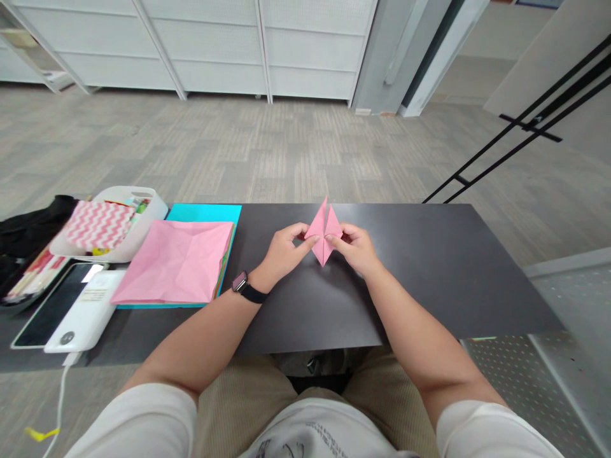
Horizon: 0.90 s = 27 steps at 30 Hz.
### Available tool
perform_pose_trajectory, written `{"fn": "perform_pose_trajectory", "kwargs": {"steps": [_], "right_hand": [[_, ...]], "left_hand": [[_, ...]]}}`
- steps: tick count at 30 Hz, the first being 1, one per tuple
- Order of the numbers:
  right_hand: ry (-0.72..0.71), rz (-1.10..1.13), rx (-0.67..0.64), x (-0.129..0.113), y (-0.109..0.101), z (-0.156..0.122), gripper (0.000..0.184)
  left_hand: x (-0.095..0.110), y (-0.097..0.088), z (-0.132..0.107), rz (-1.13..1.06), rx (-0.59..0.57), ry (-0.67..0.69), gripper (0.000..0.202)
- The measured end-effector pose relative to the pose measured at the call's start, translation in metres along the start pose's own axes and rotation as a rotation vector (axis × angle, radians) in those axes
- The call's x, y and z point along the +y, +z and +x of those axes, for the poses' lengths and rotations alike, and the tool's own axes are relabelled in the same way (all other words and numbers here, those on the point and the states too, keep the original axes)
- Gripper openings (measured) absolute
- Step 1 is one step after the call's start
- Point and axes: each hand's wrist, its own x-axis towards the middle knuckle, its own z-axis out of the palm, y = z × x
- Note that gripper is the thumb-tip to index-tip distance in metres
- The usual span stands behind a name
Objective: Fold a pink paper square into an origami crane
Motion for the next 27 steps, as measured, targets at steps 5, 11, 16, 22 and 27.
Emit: {"fn": "perform_pose_trajectory", "kwargs": {"steps": [5, 11, 16, 22, 27], "right_hand": [[-0.054, 0.029, -0.005, -0.002, 0.0, -0.001, 0.039], [-0.047, 0.087, -0.004, -0.003, 0.001, -0.001, 0.043], [0.023, 0.133, 0.042, -0.004, 0.0, 0.0, 0.048], [0.102, 0.23, -0.032, 0.0, 0.003, 0.005, 0.052], [0.172, 0.257, 0.037, 0.011, -0.002, 0.011, 0.055]], "left_hand": [[0.0, 0.0, 0.0, -0.058, 0.011, -0.031, 0.032], [0.002, -0.001, 0.001, -0.054, 0.019, -0.048, 0.039], [-0.007, 0.004, 0.0, -0.242, -0.04, -0.127, 0.035], [-0.016, 0.008, 0.003, -0.321, -0.058, -0.236, 0.039], [-0.023, 0.009, 0.007, -0.262, 0.007, -0.264, 0.033]]}}
